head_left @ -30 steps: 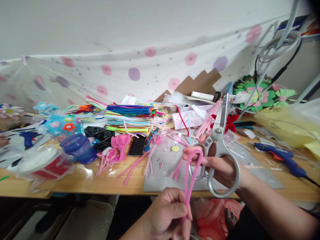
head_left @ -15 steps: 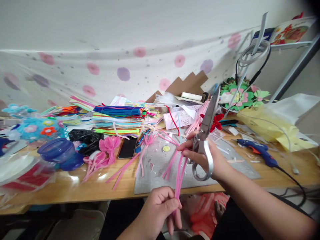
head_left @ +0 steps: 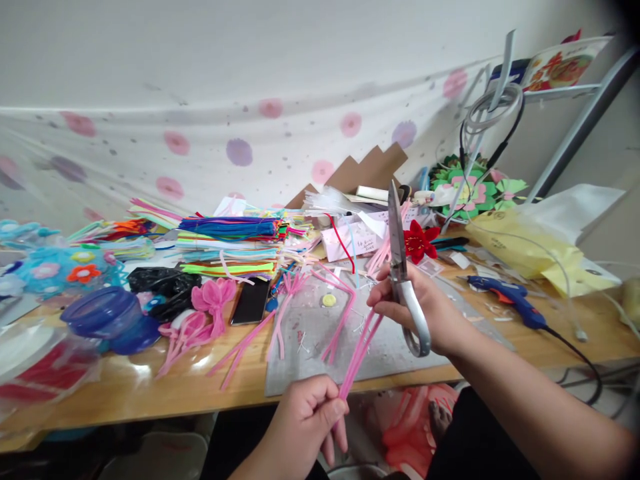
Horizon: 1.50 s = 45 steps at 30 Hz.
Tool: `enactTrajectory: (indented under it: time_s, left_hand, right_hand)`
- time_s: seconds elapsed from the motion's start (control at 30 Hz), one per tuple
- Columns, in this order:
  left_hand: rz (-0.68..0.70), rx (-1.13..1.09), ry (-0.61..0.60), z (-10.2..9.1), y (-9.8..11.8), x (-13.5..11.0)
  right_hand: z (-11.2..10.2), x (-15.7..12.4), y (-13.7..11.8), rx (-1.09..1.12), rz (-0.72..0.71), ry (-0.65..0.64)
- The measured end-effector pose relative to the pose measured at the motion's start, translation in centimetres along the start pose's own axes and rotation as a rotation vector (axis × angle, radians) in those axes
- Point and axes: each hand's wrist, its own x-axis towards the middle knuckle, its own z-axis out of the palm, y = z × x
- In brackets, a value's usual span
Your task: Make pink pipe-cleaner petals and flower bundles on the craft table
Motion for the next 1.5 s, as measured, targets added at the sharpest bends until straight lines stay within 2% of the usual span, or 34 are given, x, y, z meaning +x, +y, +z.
enactTrajectory:
  time_s: [0.13, 0.23, 0.3, 0.37, 0.43, 0.53, 0.6, 0.67, 0.73, 0.8, 1.07, 1.27, 1.5]
  left_hand:
    - [0.041, 0.174, 0.037, 0.1, 0.2, -0.1]
    - [0.06, 0.191, 0.027, 0.5, 0.5, -0.1]
    - [0.049, 0.169, -0.045, 0.3, 1.1, 0.0]
    - [0.054, 0.115, -0.189, -0.2, 1.9, 0.2]
    - [0.114, -0.007, -0.338, -0.8, 2.8, 0.6]
    - [0.169, -0.301, -0.412, -0.7, 4.1, 1.5]
    - [0.102, -0.506, -0.391, 0.0, 4.6, 2.2]
    - [0.01, -0.637, -0.298, 0.9, 4.9, 2.7]
    - [-0.064, -0.696, -0.209, 1.5, 5.0, 2.9]
    - [-0.093, -0.718, -0.171, 1.8, 5.0, 2.9]
    - [-0.034, -0.681, -0.103, 2.2, 5.2, 2.8]
    - [0.007, -0.686, -0.145, 2.3, 5.0, 3.1]
    - [0.084, -0.802, -0.205, 2.5, 4.8, 3.6]
  right_hand:
    - [0.3, -0.1, 0.1, 0.023, 0.017, 0.052]
    - [0.5, -0.2, 0.2, 0.033, 0.019, 0.036]
    - [0.7, -0.3, 0.2, 0.045, 0.024, -0.004]
    - [0.9, -0.4, 0.1, 0.057, 0.032, -0.055]
    - [1.2, -0.5, -0.1, 0.078, 0.039, -0.107]
    - [1.8, -0.7, -0.2, 0.145, 0.055, -0.179]
    - [2.2, -0.8, -0.2, 0.201, 0.075, -0.219]
    - [2.5, -0.8, -0.2, 0.246, 0.087, -0.235]
    - [2.7, -0.8, -0.2, 0.278, 0.082, -0.241]
    - [2.7, -0.8, -0.2, 0.293, 0.064, -0.251]
    - [2.2, -0.8, 0.4, 0.173, 0.04, -0.187]
    - [2.3, -1.2, 0.2, 0.19, 0.063, -0.153]
    - [3.7, -1.6, 0.8, 0.299, 0.068, 0.033]
